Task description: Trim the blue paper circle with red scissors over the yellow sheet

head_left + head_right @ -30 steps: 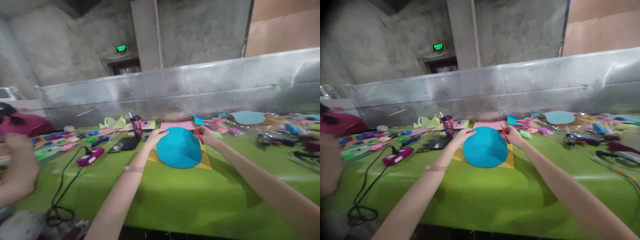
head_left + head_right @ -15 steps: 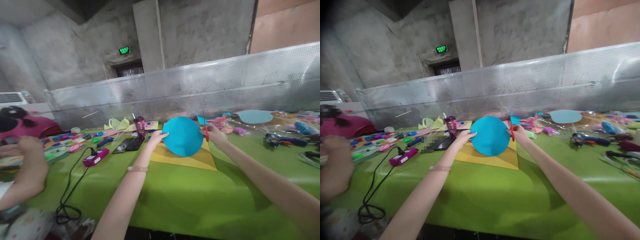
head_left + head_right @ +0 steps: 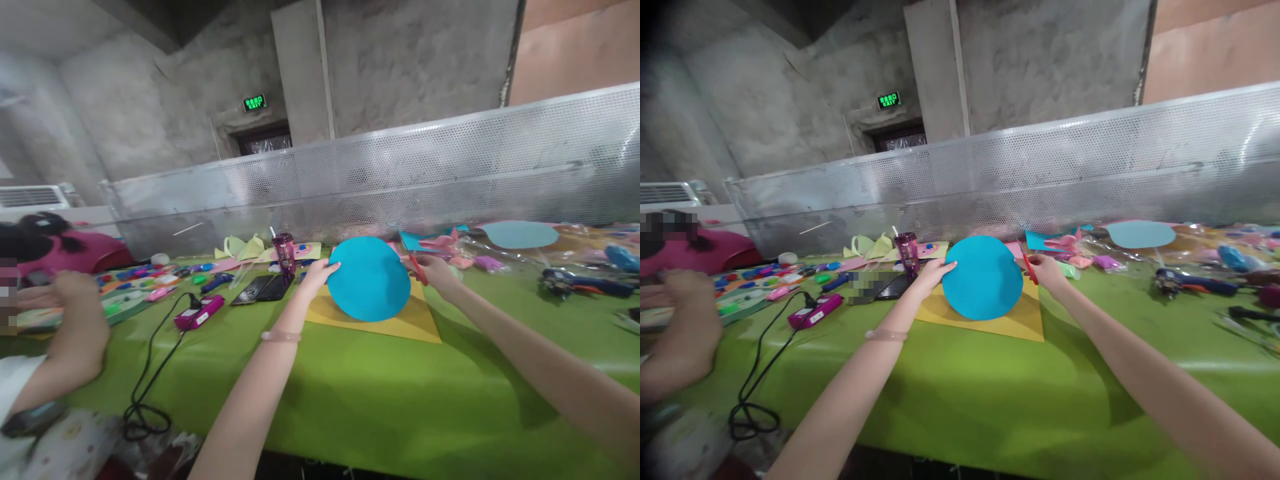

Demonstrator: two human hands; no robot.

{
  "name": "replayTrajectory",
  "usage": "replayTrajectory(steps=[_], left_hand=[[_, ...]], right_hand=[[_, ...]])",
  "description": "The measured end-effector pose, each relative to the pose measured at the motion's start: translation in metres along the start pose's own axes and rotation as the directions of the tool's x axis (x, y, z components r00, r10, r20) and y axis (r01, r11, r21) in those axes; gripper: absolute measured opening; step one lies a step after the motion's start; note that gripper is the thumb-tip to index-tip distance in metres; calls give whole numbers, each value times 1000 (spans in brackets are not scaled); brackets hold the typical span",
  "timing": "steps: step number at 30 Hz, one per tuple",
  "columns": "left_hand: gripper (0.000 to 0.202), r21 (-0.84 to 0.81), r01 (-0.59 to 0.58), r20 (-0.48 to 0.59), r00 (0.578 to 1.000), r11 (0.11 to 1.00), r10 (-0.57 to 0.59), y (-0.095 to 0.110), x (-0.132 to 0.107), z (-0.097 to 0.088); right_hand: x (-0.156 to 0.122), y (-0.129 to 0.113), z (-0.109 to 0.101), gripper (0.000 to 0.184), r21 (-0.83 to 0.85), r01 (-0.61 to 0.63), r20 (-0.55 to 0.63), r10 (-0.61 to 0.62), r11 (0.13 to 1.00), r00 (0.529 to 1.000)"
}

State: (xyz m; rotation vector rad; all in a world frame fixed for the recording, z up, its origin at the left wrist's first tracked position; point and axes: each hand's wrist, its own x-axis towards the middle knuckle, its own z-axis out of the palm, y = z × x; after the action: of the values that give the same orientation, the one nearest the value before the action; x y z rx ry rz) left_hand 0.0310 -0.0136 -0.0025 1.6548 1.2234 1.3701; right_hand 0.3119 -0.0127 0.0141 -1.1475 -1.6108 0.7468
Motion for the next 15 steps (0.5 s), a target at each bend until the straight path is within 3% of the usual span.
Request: replayTrajectory(steps=[4,8,10,15], left_hand=[[35,-36,24,69,997,999,-21,6,-4,1],[33,2,-34,97,995,999,34,7,-4,4],[34,2,-44,115,992,999,43,4,-2,3],[38,47,50,159,986,998,-57,-4,9,-5]], right_hand=[[-1,-1,1,36,-80,35,22,-34,996,999],[-2,-5,4,37,-120,4,18,-2,993,1000],[-1,-6,5,35,-108,-7,8,8,994,1000],[6,-7,13,31,37,-32,40,31,999,999]])
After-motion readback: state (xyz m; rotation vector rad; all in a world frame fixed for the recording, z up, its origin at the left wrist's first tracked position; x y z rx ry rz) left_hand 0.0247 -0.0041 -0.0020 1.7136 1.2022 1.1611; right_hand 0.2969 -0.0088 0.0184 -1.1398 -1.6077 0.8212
